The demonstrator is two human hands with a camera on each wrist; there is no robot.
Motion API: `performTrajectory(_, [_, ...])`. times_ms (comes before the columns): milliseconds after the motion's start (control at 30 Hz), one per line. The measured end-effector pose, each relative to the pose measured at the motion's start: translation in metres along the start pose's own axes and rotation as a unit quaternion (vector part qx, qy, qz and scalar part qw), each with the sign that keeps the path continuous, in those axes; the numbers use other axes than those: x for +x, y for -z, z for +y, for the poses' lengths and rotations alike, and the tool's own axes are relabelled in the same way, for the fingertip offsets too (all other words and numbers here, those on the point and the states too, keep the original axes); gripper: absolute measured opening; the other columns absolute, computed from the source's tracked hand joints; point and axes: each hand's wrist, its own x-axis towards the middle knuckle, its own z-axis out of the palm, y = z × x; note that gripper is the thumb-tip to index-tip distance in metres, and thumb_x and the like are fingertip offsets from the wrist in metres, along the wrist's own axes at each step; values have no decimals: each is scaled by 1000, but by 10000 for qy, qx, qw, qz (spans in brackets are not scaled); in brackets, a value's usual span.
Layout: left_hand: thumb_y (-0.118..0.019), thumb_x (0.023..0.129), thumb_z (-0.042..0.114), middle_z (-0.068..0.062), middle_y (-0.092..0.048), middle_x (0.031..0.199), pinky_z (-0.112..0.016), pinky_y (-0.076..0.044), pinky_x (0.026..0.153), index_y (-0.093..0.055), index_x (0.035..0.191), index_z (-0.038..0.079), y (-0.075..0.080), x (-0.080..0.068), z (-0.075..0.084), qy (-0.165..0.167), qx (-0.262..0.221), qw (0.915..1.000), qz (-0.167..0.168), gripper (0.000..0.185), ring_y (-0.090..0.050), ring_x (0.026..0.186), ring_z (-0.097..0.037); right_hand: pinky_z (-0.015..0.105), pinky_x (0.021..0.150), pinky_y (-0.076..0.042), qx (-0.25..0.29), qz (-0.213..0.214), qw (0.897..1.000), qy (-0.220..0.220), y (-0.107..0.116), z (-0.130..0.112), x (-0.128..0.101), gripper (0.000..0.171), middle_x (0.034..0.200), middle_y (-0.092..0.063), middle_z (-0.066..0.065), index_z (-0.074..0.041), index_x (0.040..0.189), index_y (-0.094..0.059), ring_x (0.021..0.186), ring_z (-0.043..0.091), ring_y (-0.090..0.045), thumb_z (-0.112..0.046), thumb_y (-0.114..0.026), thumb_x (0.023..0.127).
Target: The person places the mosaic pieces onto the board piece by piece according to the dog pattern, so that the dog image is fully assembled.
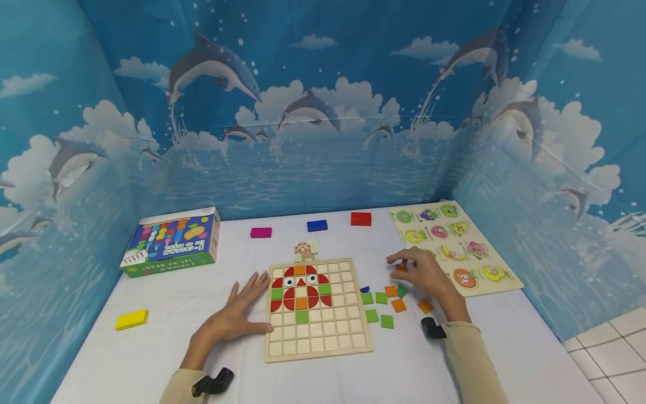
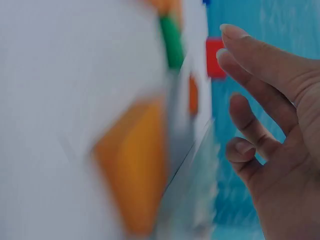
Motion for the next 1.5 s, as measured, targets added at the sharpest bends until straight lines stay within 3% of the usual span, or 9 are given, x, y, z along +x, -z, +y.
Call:
performTrajectory(133, [-95, 80, 47, -1, -17, 181, -61, 12, 132, -28, 173, 17, -1, -1, -1, -49, -42, 10000, 8, 118, -1, 169, -30, 25, 77, -48, -44, 212, 9986, -480, 9, 21, -9, 36, 110, -78, 6, -11, 122, -82, 95, 24, -57, -12, -92, 87])
performTrajectory(300, [-95, 80, 46, -1, -17, 181, -61, 12, 132, -28, 172, 16, 0, -2, -1, -50, -35, 10000, 27, 118, -1, 169, -30, 22, 71, -45, -38, 287, 9975, -646, 13, 31, -13, 33, 105, -75, 7, -11, 121, -82, 89, 20, -53, -13, -90, 89])
performTrajectory(533, [-95, 81, 46, 2, -14, 182, -58, 14, 132, -27, 173, 19, 2, 0, 1, 43, -4, 10000, -12, 118, 2, 169, -26, 23, 69, -45, 145, -105, 9972, -720, 14, 33, -7, 27, 109, -75, 12, -2, 117, -82, 87, 18, -53, -5, -87, 90])
performTrajectory(933, [-94, 78, 52, -5, -19, 181, -63, 12, 132, -31, 172, 15, -1, -1, -4, -258, -146, 9994, 181, 119, -3, 168, -34, 26, 75, -45, -208, -633, 9901, -1232, 12, 27, 7, 21, 102, -67, 7, -7, 104, -78, 93, 26, -53, -10, -91, 87])
performTrajectory(1067, [-95, 79, 50, -3, -18, 181, -61, 13, 132, -30, 172, 16, 0, -2, -1, -180, -145, 9997, 109, 118, -1, 168, -32, 28, 74, -45, -261, -679, 9888, -1302, 12, 25, 7, 20, 94, -63, 4, -8, 100, -75, 90, 24, -53, -11, -90, 88])
performTrajectory(1233, [-95, 79, 48, 3, -15, 181, -57, 14, 133, -28, 173, 19, 1, -1, 1, 14, -40, 10000, 13, 118, 1, 169, -26, 24, 70, -51, -4, -509, 9929, -1074, 15, 22, 7, 7, 91, -70, 2, -9, 99, -77, 84, 22, -58, -10, -84, 95])
performTrajectory(1367, [-94, 79, 50, 0, -16, 182, -59, 14, 132, -28, 173, 18, -1, -1, -1, -103, -75, 9999, 72, 120, 0, 169, -30, 22, 74, -55, 386, -326, 9958, -759, 16, 8, 8, 5, 95, -75, 3, -9, 100, -79, 85, 20, -62, -12, -82, 97])
performTrajectory(1500, [-94, 79, 52, -3, -17, 181, -62, 14, 131, -29, 172, 16, -1, -2, -2, -230, -156, 9995, 131, 119, -1, 168, -34, 22, 71, -55, 641, -406, 9963, -400, 6, -18, 14, 4, 91, -76, 1, -8, 100, -81, 80, 16, -61, -10, -83, 96])
